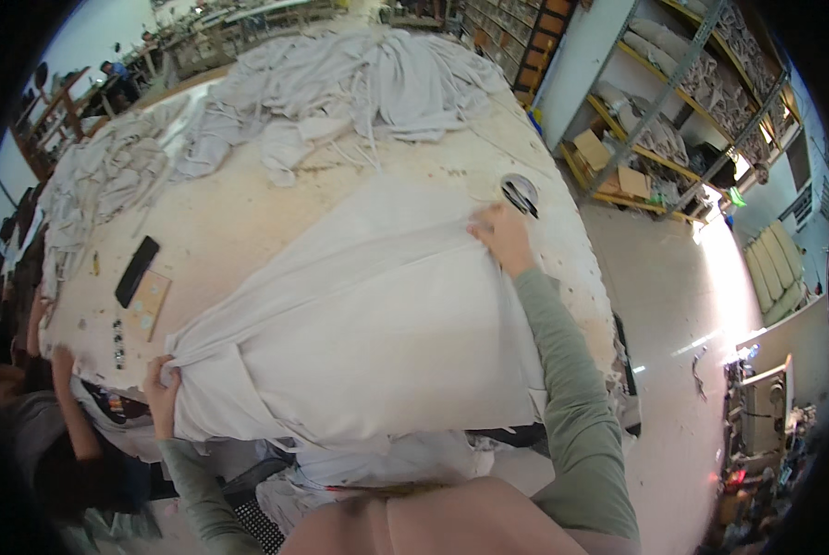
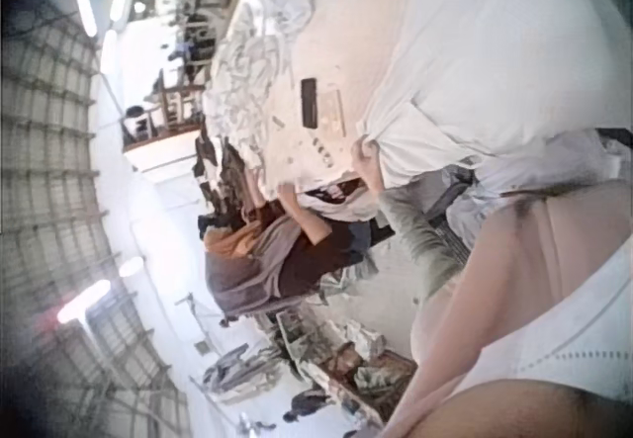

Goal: The person measures a white garment with a tape measure, then uses a small blade to cut threads and fabric edges. They repeatedly unfold, fold, and reposition the garment on a work table while trimming excess material.

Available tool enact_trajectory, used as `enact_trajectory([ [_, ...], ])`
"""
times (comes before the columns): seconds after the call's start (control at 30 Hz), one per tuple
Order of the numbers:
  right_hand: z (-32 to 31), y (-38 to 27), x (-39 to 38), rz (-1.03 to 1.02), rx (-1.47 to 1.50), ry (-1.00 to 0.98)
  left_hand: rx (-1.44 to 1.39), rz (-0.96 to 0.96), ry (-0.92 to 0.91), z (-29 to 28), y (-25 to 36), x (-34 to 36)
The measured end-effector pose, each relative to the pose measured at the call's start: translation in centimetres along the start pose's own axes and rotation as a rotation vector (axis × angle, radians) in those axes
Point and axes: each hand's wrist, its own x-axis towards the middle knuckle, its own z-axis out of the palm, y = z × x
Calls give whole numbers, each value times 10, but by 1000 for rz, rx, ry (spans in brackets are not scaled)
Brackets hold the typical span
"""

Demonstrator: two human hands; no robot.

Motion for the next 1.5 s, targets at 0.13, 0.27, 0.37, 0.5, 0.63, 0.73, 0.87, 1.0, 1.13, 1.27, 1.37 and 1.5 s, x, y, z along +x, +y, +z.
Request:
enact_trajectory([
  [0.13,15,19,-18,244,246,16,28,-56,-37,-9,28,-1],
  [0.27,-75,33,-18,264,437,323,68,-27,-139,-17,64,2],
  [0.37,-166,41,-10,442,331,506,37,83,-263,-20,90,6],
  [0.5,-257,59,1,225,564,665,-237,170,-321,-50,124,36],
  [0.63,-289,83,13,37,348,-22,59,116,-266,-67,159,88],
  [0.73,-298,87,17,155,-41,344,56,281,141,-67,178,116],
  [0.87,-302,79,-18,162,47,851,177,530,396,-61,176,110],
  [1.0,-255,83,-100,442,-149,709,298,584,188,-13,149,51],
  [1.13,-202,85,-173,635,-456,-42,52,267,-199,43,133,-33],
  [1.27,-175,48,-180,504,-550,215,-261,-76,109,59,134,-73],
  [1.37,-144,-7,-150,393,-154,218,-114,-139,155,57,142,-71],
  [1.5,-84,-104,-125,264,254,-108,178,-52,95,67,153,-49],
])
